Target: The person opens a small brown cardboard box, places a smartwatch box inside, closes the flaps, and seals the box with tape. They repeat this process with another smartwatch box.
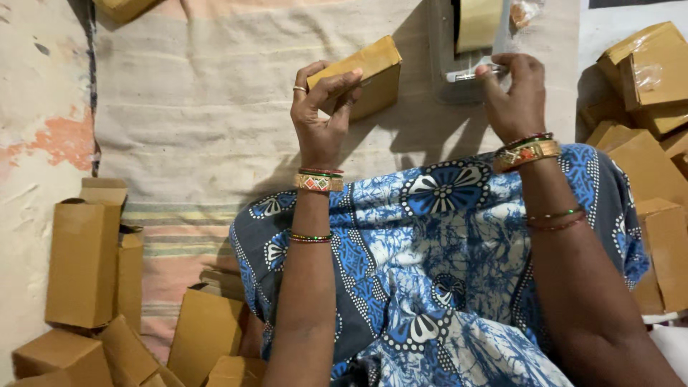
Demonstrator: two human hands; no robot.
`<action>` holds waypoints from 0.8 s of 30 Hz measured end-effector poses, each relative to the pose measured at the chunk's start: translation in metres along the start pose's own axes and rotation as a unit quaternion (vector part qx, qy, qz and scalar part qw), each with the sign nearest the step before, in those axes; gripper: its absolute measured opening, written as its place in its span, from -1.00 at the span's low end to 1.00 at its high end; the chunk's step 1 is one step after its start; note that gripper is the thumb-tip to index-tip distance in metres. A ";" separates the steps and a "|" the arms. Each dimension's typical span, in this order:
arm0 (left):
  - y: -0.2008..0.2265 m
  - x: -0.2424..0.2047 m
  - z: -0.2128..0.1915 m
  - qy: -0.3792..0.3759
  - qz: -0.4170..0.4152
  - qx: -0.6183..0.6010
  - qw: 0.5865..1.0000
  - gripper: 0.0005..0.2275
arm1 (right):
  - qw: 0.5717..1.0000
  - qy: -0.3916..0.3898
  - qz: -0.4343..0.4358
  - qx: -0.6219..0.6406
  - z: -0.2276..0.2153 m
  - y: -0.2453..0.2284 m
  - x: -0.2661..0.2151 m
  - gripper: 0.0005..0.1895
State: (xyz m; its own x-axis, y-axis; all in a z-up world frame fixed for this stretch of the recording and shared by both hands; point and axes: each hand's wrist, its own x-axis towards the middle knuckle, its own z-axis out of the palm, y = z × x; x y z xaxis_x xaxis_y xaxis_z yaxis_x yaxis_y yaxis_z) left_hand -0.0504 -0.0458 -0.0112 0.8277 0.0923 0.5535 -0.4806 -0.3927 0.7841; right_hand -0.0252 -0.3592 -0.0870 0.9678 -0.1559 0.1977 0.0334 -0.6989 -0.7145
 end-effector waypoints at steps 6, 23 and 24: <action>-0.010 0.006 -0.004 0.000 0.013 -0.019 1.000 -0.69 | 0.912 0.042 0.090 0.399 0.009 -0.015 0.007 -0.80; -0.029 0.022 -0.005 -0.007 0.026 -0.054 0.998 -0.68 | 0.905 0.035 0.163 0.392 0.017 -0.007 -0.048 -0.82; -0.029 0.023 -0.008 -0.008 0.019 -0.066 0.998 -0.68 | 0.916 0.025 0.143 0.374 0.014 -0.003 -0.043 -0.80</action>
State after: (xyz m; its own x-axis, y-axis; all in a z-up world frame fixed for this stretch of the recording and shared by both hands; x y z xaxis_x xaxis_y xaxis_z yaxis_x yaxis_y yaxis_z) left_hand -0.0196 -0.0250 -0.0194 0.8127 0.0640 0.5791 -0.5442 -0.2718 0.7937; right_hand -0.0639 -0.3404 -0.1030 0.9519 -0.3019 -0.0517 -0.0394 0.0466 -0.9981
